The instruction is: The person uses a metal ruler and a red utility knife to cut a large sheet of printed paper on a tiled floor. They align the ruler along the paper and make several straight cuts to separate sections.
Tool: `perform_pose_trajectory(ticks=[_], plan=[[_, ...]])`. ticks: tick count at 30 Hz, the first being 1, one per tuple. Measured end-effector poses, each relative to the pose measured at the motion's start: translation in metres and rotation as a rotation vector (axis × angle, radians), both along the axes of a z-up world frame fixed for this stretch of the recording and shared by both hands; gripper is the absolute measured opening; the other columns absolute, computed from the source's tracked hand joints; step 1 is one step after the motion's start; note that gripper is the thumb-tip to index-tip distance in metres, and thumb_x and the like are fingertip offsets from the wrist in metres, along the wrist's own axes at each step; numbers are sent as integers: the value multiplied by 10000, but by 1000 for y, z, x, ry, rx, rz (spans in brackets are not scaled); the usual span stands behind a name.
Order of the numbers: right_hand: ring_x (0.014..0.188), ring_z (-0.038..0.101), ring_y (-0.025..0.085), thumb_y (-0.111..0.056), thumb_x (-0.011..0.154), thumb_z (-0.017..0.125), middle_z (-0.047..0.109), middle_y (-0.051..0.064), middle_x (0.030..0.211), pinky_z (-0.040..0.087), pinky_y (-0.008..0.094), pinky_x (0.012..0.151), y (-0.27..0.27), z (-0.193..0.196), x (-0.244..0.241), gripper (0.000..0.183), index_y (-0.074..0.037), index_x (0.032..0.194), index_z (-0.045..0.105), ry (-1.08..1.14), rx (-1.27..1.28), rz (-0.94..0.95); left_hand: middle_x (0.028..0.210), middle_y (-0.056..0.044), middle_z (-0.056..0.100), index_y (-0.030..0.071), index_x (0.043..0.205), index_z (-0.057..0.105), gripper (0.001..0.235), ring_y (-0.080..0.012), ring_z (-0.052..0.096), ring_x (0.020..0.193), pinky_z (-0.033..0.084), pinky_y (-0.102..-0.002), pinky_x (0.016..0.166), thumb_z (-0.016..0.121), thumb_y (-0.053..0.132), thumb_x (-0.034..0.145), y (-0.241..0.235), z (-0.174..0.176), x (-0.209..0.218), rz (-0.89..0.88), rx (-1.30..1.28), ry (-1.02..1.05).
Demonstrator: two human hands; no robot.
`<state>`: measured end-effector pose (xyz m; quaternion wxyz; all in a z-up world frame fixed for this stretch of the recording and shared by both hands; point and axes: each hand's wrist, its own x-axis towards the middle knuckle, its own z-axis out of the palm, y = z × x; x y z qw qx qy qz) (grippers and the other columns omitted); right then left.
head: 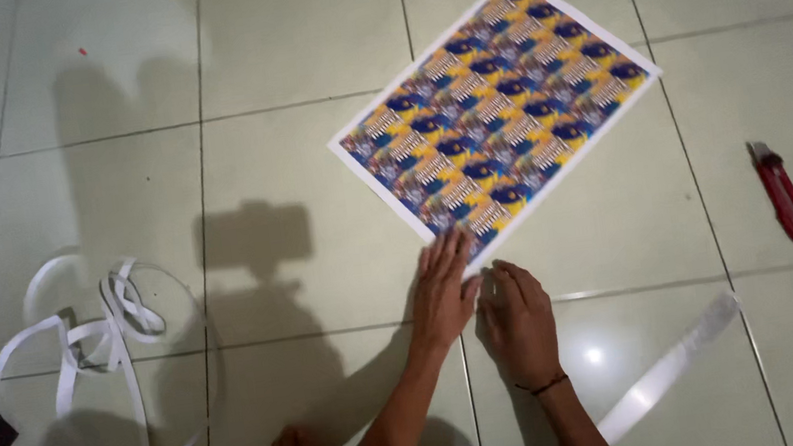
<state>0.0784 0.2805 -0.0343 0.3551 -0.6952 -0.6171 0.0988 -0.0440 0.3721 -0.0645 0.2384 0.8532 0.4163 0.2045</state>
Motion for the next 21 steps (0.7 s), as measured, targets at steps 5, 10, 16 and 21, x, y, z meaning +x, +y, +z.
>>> perform_pose_trajectory(ticks=[5,10,16,21], plan=[[1186,610,322,-294,933,665,674,134,1298,464,455,1008,29,-11,4,410,-37,1252,651,-2,44,-28,1511,-152,576,1,1451,574,503,-304,502,1422,333,-449,1221,651,249,1020,14,-19,-4,16,75,-93],[1225,611,268,-321,882,719,668,86,1326,439,408,1065,30,-21,6,472,-84,1283,642,19,-3,-119,1274,-124,731,-18,1220,743,312,-285,635,1229,520,-426,1031,721,210,1008,18,-22,-3,-33,322,-154],[959,629,255,-223,923,683,714,59,1063,490,361,902,35,-24,1,215,-87,1089,677,161,48,-283,1095,-61,756,54,1014,749,79,-265,666,1072,540,-439,912,693,106,994,28,-4,4,35,395,-177],[747,626,219,-356,965,554,702,19,757,461,357,696,77,-20,-18,277,-145,865,702,367,-97,-575,927,-37,727,71,902,689,138,-281,612,783,448,-425,695,623,92,1021,64,29,-6,-136,363,-309]])
